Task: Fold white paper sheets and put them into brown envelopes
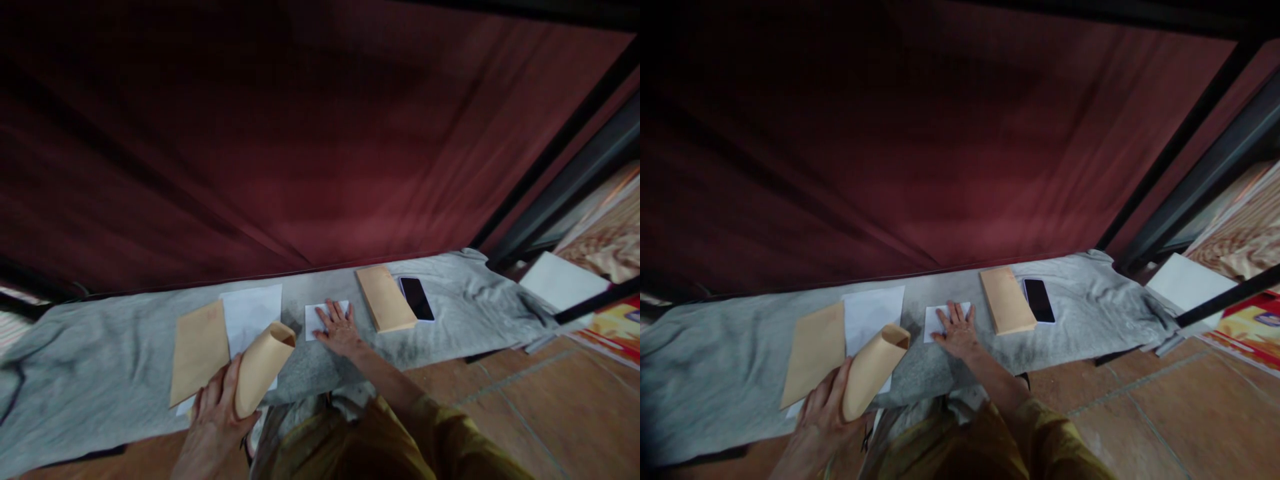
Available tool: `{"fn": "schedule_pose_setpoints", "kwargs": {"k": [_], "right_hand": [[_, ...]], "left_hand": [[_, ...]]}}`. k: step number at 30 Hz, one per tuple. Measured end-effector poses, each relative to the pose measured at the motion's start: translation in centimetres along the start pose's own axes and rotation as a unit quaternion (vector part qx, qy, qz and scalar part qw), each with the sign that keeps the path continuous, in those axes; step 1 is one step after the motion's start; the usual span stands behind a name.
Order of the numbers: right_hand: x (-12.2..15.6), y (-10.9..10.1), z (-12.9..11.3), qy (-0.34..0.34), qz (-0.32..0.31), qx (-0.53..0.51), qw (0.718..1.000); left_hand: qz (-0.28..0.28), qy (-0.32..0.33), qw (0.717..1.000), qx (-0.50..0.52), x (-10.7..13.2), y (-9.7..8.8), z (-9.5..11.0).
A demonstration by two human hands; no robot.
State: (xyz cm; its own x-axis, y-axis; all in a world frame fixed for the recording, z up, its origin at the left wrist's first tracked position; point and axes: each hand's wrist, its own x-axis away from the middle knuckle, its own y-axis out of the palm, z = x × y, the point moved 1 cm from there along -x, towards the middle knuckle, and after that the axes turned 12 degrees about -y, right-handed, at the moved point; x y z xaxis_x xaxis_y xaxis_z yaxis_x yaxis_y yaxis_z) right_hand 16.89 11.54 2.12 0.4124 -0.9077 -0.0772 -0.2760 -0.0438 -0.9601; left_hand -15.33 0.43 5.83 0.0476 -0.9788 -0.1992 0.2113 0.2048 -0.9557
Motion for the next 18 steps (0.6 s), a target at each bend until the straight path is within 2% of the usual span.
{"fn": "schedule_pose_setpoints", "kwargs": {"k": [4, 11, 18], "right_hand": [[-0.1, -0.5, -0.2, 0.011, -0.017, -0.016, 1.000], [0.1, -1.4, -0.3, 0.007, -0.033, -0.030, 0.999], [-0.5, -1.3, -1.5, -0.001, 0.014, -0.017, 1.000]], "left_hand": [[-0.006, 0.008, 1.000, 0.001, -0.1, 0.2, 0.1], [0.020, 0.021, 1.000, 0.000, -0.1, 0.1, 0.0], [0.022, 0.006, 1.000, -0.016, 0.6, -1.0, -0.4]]}}
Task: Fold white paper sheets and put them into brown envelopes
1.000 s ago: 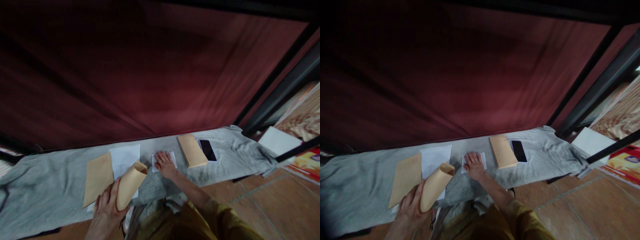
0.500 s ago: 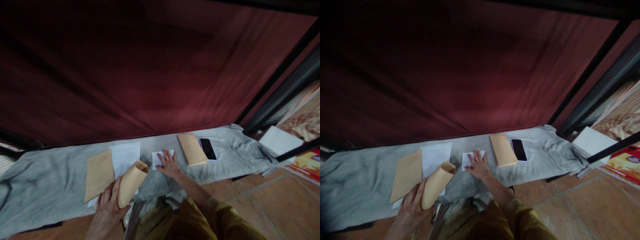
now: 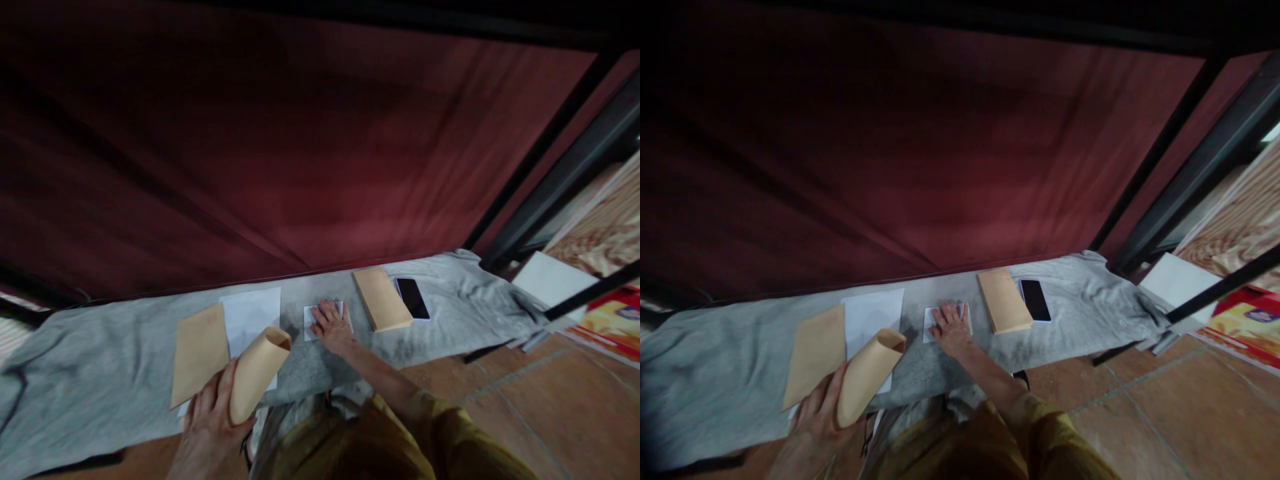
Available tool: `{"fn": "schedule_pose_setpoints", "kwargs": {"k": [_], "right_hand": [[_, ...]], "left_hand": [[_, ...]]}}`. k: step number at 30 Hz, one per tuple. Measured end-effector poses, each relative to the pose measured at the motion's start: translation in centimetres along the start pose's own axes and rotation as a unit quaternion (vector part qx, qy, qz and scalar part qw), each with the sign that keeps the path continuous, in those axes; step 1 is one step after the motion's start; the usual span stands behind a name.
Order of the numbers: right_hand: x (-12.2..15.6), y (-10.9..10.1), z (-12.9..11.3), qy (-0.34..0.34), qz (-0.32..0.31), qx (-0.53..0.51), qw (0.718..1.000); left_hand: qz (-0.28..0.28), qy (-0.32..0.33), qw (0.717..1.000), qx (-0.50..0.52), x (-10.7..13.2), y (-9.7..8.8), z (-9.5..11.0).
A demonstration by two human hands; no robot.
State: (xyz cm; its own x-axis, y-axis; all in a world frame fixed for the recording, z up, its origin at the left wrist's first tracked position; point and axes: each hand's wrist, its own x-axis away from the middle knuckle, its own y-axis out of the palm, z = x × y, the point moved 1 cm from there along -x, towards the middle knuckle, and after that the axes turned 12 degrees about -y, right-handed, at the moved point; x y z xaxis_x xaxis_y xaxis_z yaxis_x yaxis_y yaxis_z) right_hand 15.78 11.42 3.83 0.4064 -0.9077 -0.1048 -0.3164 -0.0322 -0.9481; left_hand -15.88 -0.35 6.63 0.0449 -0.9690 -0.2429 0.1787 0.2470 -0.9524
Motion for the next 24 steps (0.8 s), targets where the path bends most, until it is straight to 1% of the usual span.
{"fn": "schedule_pose_setpoints", "kwargs": {"k": [4, 6, 9, 11, 14, 16, 18, 19, 21, 22, 24], "right_hand": [[-0.4, 0.7, -0.8, -0.028, -0.016, -0.016, 0.999], [-0.4, 0.9, -0.9, -0.026, -0.020, -0.025, 0.999], [-0.4, 0.8, -0.9, -0.019, -0.022, -0.040, 0.999], [-0.4, 0.7, -0.8, -0.010, -0.040, -0.048, 0.998], [-0.7, 0.7, -0.8, -0.008, -0.063, -0.051, 0.997], [-0.8, 0.6, -0.6, -0.017, -0.048, -0.051, 0.997], [-0.5, 0.5, -0.2, -0.014, -0.004, -0.048, 0.999], [-0.3, 0.3, 0.1, 0.003, 0.025, -0.042, 0.999], [0.4, -0.2, 1.1, 0.073, 0.079, -0.018, 0.994], [0.8, -0.4, 1.7, 0.119, 0.096, -0.001, 0.988], [1.6, -0.7, 2.7, 0.200, 0.105, 0.032, 0.974]], "left_hand": [[-0.012, -0.013, 1.000, 0.000, 0.3, -0.2, 0.1], [-0.011, -0.015, 1.000, 0.002, 0.3, -0.2, 0.2], [-0.007, -0.001, 1.000, 0.009, 0.4, 0.0, 0.4], [-0.007, 0.007, 1.000, 0.012, 0.4, 0.2, 0.6], [-0.008, -0.004, 1.000, 0.011, 0.2, 0.3, 1.0], [-0.009, -0.009, 1.000, 0.011, 0.0, 0.2, 1.4], [0.000, -0.002, 1.000, 0.014, -0.2, 0.2, 1.8], [0.009, 0.004, 1.000, 0.015, -0.2, 0.2, 1.9], [0.030, 0.015, 0.999, 0.016, -0.2, 0.3, 1.9], [0.039, 0.020, 0.999, 0.016, -0.2, 0.4, 1.9], [0.048, 0.027, 0.998, 0.013, -0.1, 0.7, 1.7]]}}
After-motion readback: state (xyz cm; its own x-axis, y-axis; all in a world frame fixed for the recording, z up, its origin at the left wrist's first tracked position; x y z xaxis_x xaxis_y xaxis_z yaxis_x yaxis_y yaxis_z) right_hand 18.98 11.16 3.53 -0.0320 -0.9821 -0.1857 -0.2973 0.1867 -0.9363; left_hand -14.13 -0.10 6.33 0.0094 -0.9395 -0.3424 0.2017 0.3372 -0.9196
